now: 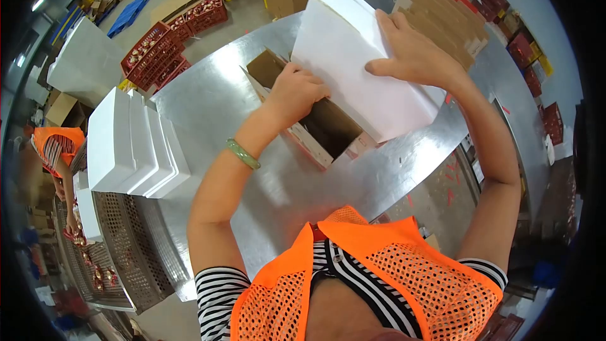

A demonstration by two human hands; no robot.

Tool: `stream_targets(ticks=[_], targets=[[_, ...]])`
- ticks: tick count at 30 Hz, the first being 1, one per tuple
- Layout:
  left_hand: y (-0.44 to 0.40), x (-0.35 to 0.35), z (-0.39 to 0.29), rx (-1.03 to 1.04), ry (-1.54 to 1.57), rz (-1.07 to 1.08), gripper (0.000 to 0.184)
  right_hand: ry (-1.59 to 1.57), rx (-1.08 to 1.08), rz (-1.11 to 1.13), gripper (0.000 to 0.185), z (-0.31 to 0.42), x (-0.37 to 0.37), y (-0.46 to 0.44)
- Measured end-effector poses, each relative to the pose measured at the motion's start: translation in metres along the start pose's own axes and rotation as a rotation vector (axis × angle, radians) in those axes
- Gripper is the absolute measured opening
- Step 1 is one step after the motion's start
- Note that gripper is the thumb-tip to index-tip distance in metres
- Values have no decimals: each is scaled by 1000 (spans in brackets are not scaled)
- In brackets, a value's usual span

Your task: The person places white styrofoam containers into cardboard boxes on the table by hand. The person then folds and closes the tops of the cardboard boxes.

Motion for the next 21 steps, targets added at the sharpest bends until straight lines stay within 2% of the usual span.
stream_targets(ticks=[2, 5, 11, 15, 20, 21], targets=[[-5, 1, -3, 16, -13, -23, 26, 34, 1, 114, 105, -1, -5, 2], [-9, 8, -7, -2, -54, 24, 27, 101, -4, 122, 103, 0, -12, 1], [-16, 0, -9, 61, 16, -38, 27, 260, 17, 68, 105, 21, 15, 19], [-14, 6, -12, 56, 4, -28, 27, 84, 68, 83, 105, -7, -4, 27], [-17, 6, -22, 97, -53, 14, 25, 61, 7, 118, 104, 3, -24, 25], [-18, 6, -22, 100, -58, 22, 25, 118, 15, 185, 104, 7, -19, 18]])
Point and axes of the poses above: each hand's wrist, its own y-axis away from the middle knuckle, its own x-axis out of the palm, z = x × y, the point moved 5 cm from there along -y, towards the middle knuckle, and after that the axes turned 6 degrees about y, right-handed, at the moved point
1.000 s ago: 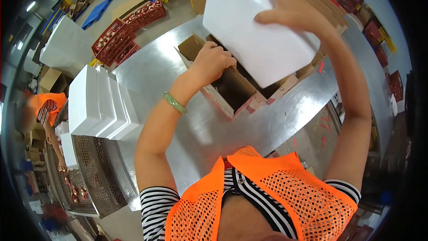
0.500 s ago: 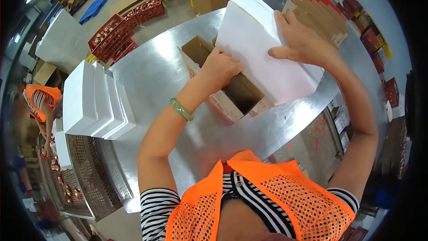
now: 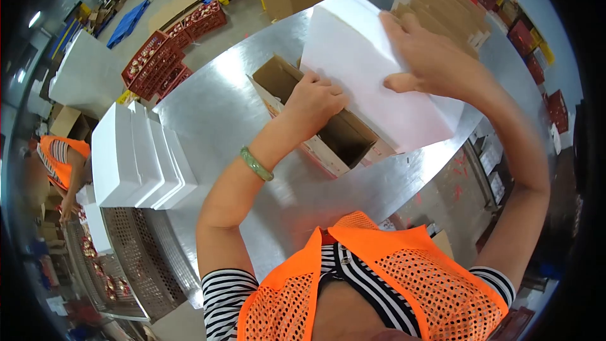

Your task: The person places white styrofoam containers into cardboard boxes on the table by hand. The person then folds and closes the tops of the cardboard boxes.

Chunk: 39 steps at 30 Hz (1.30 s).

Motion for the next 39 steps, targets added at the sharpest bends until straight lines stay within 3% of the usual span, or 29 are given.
stream_targets(ticks=[5, 8, 10, 14, 16, 19, 22, 24, 25, 26, 28, 30, 32, 33, 35, 37, 38, 39], targets=[[6, 1, -4, -27, -22, 31, 24, 79, 55, 127, 103, 6, 7, -8], [10, -1, 0, -55, 39, 18, 25, -20, 5, 6, 102, -13, 15, -2], [13, 2, 1, -34, 40, 13, 12, -70, -35, -104, 103, -26, 17, 7], [5, -3, -1, -33, 51, 40, 23, -113, 36, -54, 104, 1, 11, 5], [-2, -4, -1, 1, 138, 68, 22, 129, -92, -71, 104, 24, 29, -16], [1, -11, -8, 22, 201, -82, 22, 129, -147, 36, 97, 39, 66, -38], [5, -6, -5, -32, 183, 14, 21, 227, -194, -73, 83, 42, 121, -43], [8, -6, -5, -2, 220, -56, 21, 670, -323, -513, 69, 59, 145, -30], [8, -8, -5, 27, 250, -128, 20, 345, -417, -434, 62, 48, 156, -32], [6, -7, -4, 19, 248, -132, 20, 347, -426, -432, 62, 45, 165, -33], [4, -6, -5, 2, 277, -143, 23, 732, -384, -365, 60, 45, 197, -41], [0, -6, -8, -27, 280, -80, 25, 774, -428, -376, 61, 41, 229, -47], [3, -3, -9, -95, 278, -43, 28, -186, -296, -60, 58, 29, 221, -52], [5, -6, -13, -65, 187, -115, 32, -253, -344, -58, 57, 30, 217, -65], [17, -19, -19, -86, 57, -194, 36, -418, -517, 174, 61, 28, 174, -48], [57, -60, -22, -220, 73, -459, 42, -681, -499, 176, 64, 17, 165, -52], [90, -81, -15, -324, 21, -505, 47, -492, -441, 244, 64, -11, 185, -58], [136, -104, -2, -466, -179, -567, 46, -543, -561, 277, 57, 9, 153, -59]])
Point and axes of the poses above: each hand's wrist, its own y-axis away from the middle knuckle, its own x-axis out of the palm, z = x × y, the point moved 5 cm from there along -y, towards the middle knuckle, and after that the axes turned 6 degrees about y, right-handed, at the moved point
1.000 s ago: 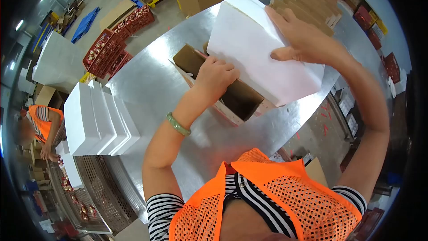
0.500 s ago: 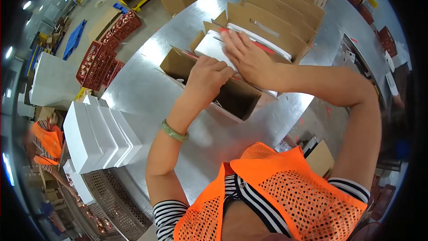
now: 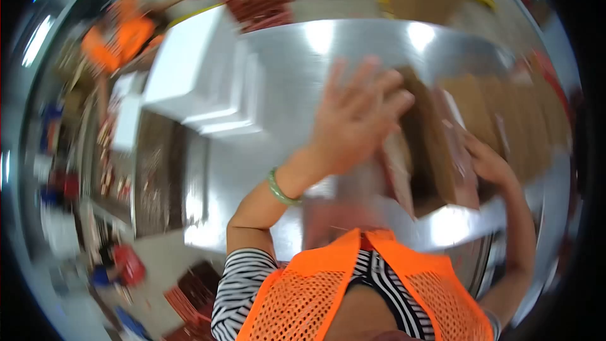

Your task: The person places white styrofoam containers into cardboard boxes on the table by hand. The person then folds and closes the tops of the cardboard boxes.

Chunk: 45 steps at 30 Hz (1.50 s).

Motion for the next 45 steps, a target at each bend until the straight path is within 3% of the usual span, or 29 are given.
stream_targets(ticks=[1, 3, 4, 5, 7, 8, 9, 10, 11, 13, 16, 17, 20, 23, 24, 28, 31, 33, 35, 36, 37, 38, 40, 41, 45], targets=[[18, -43, 34, -69, -196, -100, 45, 185, 151, 232, 48, -7, -17, -3], [54, -145, 108, -228, -604, -218, 44, 244, 547, 72, 42, -19, -67, -31], [71, -199, 143, -459, -536, -413, 43, 243, 225, -290, 42, 25, -84, -63], [86, -245, 175, -519, -624, -465, 50, 228, -87, -648, 43, 86, -99, -83], [149, -298, 275, -877, -615, -580, 65, -207, -118, -491, 50, 188, -90, -148], [154, -309, 280, -879, -609, -592, 65, -329, -208, -310, 54, 197, -76, -198], [168, -306, 301, -1258, -254, -468, 74, -393, -203, -121, 59, 217, -55, -242], [182, -294, 312, -1593, 136, -313, 83, -456, -141, -82, 66, 239, -27, -287], [185, -300, 315, -1588, 148, -320, 83, -479, -81, -15, 87, 255, 4, -333], [185, -297, 317, -1618, 482, -187, 82, -500, 45, 102, 119, 301, 49, -387], [193, -291, 313, -1619, 459, -237, 79, -1107, 70, 70, 91, 335, 124, -461], [194, -291, 316, -1583, 453, -284, 78, -1114, 77, 64, 91, 339, 124, -470], [188, -280, 281, -1578, 318, -251, 74, -1130, 188, 91, 61, 335, 119, -456], [166, -248, 229, -1322, 380, -298, 61, -1219, 80, 29, 55, 309, 99, -427], [142, -231, 185, -1337, 504, -384, 54, -1331, -43, 141, 52, 288, 105, -448], [146, -180, 118, -1268, 502, -327, 62, -1316, -120, 128, 47, 258, 54, -351], [153, -156, 84, -1021, 1042, -688, 57, -1429, -131, 139, 45, 219, 22, -285], [193, -119, 66, -1276, 901, -713, 54, -1481, 1, 54, 66, 206, -3, -222], [307, -67, 61, -1324, 334, -144, 59, -1485, -111, -157, 71, 144, -19, -180], [369, -32, 43, -1649, 376, -104, 50, -1390, -39, -420, 56, 121, -32, -151], [377, -13, 16, -1842, 559, -112, 43, -1278, 34, -675, 42, 106, -44, -116], [386, 2, -11, -2049, 739, -120, 36, -1278, 46, -686, 42, 97, -46, -90], [378, 28, -11, -2050, 860, -190, 33, -1304, 108, -910, 45, 80, -57, -42], [381, 38, -15, -2065, 973, -257, 31, -1307, 121, -923, 45, 85, -55, -22], [356, 40, 10, -1935, 1129, -182, 34, -1324, 149, -1048, 51, 85, -64, 34]])
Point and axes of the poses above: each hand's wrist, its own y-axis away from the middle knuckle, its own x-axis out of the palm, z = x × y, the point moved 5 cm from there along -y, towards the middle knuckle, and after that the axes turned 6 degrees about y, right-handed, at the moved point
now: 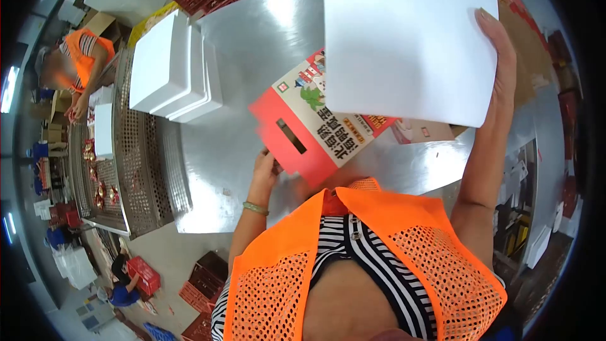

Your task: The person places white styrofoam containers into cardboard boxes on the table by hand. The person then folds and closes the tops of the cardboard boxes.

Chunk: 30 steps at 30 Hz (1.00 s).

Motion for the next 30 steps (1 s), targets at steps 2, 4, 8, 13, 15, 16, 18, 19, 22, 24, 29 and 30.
stream_targets(ticks=[2, 4, 8, 13, 15, 16, 18, 19, 22, 24, 29, 30], targets=[[8, 18, -10, 15, 41, 19, 47, -6, 8, -21, 53, 7, -15, 9], [7, 36, -25, 139, 65, -27, 65, 8, 49, -57, 54, 9, -25, 19], [14, 68, -58, 348, 67, -19, 77, -49, 52, -78, 47, 5, -36, 24], [103, 190, -128, 1056, -722, 39, 28, -55, 48, -17, 47, 22, -16, 38], [129, 232, -132, 1419, -839, 182, 20, -38, 3, 13, 49, 38, -3, 42], [134, 242, -126, 1645, -867, 225, 22, -20, -33, 33, 51, 46, 1, 43], [108, 270, -113, 1135, -896, 396, 28, 79, -118, 73, 54, 55, 5, 41], [125, 281, -109, 1227, -679, 237, 28, 177, -179, 114, 57, 59, 8, 39], [103, 261, -117, 1310, -466, 241, 25, 508, -276, 445, 62, 59, 23, 39], [95, 264, -120, 1216, -1148, 465, 25, 579, -323, 418, 65, 56, 25, 42], [98, 261, -120, 1424, -1099, 439, 13, 829, -143, 355, 67, 57, 14, 25], [104, 263, -124, 1383, -1130, 454, 13, 826, -140, 345, 67, 57, 9, 15]])
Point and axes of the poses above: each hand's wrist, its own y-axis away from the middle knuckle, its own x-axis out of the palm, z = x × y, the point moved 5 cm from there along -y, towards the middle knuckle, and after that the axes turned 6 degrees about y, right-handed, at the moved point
